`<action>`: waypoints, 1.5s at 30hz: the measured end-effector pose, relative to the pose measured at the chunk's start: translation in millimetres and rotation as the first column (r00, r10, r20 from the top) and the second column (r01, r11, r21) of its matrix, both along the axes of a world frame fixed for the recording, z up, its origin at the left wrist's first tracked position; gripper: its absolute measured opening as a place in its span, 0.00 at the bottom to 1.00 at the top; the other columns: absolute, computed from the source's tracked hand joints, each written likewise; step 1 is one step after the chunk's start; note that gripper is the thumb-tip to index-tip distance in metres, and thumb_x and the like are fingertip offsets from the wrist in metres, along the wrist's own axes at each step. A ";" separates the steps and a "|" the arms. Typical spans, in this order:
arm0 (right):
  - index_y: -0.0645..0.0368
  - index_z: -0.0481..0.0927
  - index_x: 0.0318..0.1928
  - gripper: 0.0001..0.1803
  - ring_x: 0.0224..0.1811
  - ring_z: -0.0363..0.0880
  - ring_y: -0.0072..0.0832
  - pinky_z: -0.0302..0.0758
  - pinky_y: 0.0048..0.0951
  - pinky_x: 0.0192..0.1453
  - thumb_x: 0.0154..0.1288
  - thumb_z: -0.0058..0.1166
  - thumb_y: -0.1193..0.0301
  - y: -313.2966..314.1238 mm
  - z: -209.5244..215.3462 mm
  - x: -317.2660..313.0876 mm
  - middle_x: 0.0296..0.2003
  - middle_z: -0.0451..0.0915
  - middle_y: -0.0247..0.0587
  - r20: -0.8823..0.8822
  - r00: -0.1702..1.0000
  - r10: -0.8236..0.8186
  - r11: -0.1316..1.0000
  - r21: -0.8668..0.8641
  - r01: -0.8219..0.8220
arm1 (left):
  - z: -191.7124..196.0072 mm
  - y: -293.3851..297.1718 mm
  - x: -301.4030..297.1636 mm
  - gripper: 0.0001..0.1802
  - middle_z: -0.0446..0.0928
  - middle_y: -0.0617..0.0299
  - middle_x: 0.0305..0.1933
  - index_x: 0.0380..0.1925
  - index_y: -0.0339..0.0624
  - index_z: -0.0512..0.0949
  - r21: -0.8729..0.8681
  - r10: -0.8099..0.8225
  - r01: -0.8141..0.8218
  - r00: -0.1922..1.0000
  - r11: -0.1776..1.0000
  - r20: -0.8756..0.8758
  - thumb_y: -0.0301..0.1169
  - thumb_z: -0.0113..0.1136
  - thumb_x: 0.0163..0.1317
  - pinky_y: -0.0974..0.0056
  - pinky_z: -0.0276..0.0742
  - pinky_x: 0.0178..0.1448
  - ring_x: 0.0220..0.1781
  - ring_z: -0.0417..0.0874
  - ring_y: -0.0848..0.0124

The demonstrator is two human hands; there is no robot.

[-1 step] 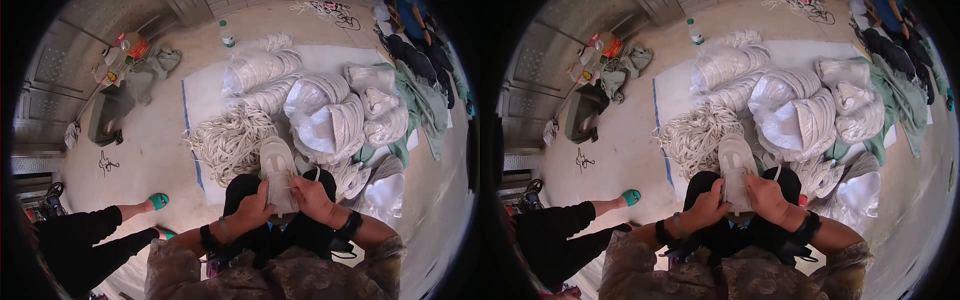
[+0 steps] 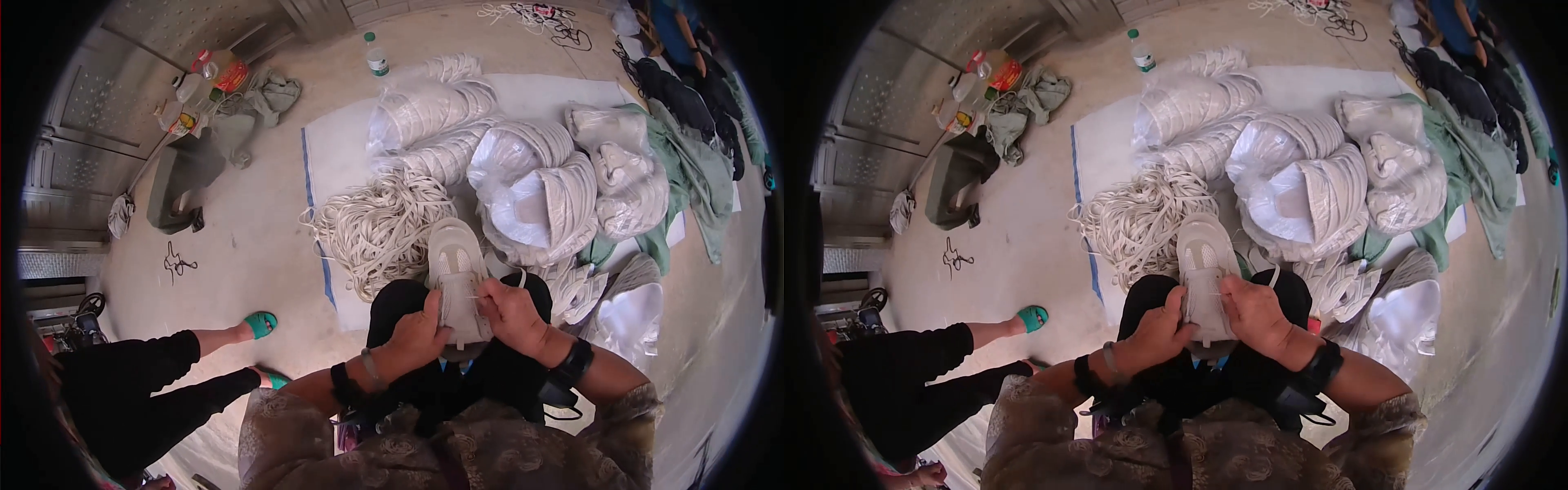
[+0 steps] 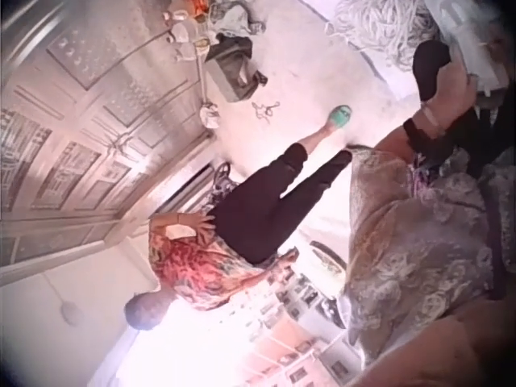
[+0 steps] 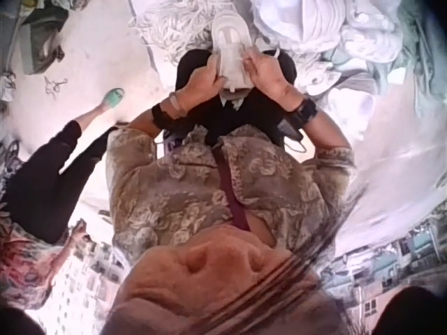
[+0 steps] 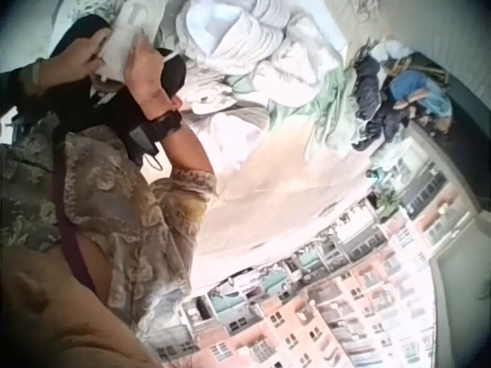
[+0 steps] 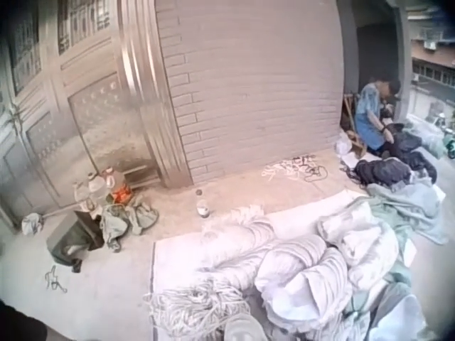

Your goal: Insert laces into shoe eyelets and prepare shoes for packaging.

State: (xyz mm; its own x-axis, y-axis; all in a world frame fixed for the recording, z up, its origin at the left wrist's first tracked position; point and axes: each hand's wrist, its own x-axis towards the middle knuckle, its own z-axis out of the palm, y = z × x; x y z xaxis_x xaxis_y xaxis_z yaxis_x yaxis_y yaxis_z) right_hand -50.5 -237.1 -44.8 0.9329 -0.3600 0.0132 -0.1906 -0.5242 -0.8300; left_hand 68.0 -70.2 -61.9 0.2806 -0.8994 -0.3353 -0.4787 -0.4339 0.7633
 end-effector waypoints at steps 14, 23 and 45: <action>0.60 0.67 0.31 0.06 0.25 0.74 0.49 0.70 0.40 0.29 0.51 0.45 0.81 42.0 -1.2 -28.7 0.20 0.72 0.51 0.137 0.988 -0.070 0.939 -0.325 0.111 | 3.4 17.7 -38.3 0.28 0.76 0.44 0.27 0.51 0.21 0.60 -0.052 0.012 0.004 0.955 0.999 0.296 0.29 0.50 0.53 0.54 0.74 0.40 0.33 0.79 0.51; 0.60 0.69 0.29 0.04 0.27 0.75 0.51 0.71 0.39 0.29 0.51 0.46 0.80 38.7 5.5 -39.6 0.20 0.72 0.53 0.025 0.988 -0.155 0.931 -0.331 0.155 | 205.7 67.6 -3.5 0.34 0.71 0.47 0.44 0.57 0.33 0.59 -0.898 0.411 0.062 0.874 0.435 0.259 0.27 0.61 0.50 0.64 0.74 0.37 0.37 0.75 0.61; 0.55 0.69 0.30 0.04 0.16 0.67 0.16 0.65 0.18 0.21 0.65 0.44 0.73 1.5 9.1 -75.4 0.21 0.74 0.32 0.048 0.924 -0.379 0.775 0.562 0.289 | 48.8 105.0 76.8 0.07 0.76 0.53 0.27 0.32 0.40 0.77 -0.563 0.640 -0.466 0.753 0.682 0.152 0.29 0.55 0.53 0.59 0.73 0.35 0.31 0.78 0.56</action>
